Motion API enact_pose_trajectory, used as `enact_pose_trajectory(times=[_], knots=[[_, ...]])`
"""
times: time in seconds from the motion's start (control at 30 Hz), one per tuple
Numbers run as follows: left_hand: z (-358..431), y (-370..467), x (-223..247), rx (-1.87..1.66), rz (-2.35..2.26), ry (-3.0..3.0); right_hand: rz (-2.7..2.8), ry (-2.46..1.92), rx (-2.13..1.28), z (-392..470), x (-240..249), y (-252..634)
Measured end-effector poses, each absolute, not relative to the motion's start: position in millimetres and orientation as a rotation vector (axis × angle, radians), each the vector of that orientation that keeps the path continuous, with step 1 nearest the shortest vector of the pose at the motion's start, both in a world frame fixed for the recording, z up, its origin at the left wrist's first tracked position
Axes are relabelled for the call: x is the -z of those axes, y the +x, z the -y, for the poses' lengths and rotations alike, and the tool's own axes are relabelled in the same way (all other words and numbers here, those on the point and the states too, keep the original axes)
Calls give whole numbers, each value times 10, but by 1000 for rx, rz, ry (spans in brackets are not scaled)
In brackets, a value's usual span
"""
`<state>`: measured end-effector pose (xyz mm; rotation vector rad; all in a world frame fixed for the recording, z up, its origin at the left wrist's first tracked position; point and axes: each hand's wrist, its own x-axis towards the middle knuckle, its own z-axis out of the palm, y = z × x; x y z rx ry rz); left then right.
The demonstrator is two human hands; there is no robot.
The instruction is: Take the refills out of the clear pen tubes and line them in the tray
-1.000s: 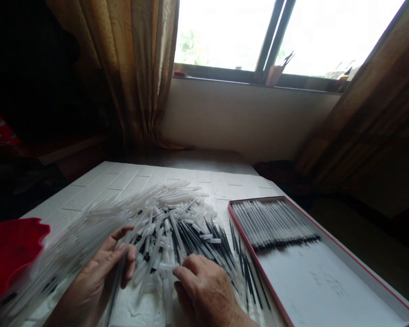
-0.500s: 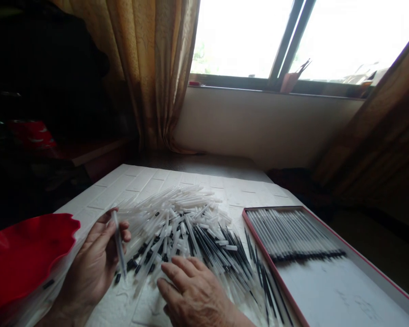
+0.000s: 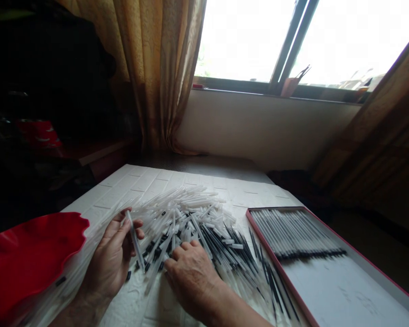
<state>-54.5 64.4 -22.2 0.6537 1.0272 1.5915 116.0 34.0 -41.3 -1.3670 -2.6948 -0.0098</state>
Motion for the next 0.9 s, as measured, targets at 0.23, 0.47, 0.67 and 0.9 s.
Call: enact_pose_trajectory(times=[0.23,0.47,0.67,0.9], knots=[[-619,-518,257,-1539,-1029,666,2633,-1472,3,-450,421,861],[-618,-508,264,-1512,-1033,663,2605,-1473,36,-445,422,869],[-556,-408,305,-1450,-1046,718,2188,-1404,-230,-196,414,1397],[-430,-237,427,-1240,-1002,811,1871,-1228,-639,-125,546,1826]])
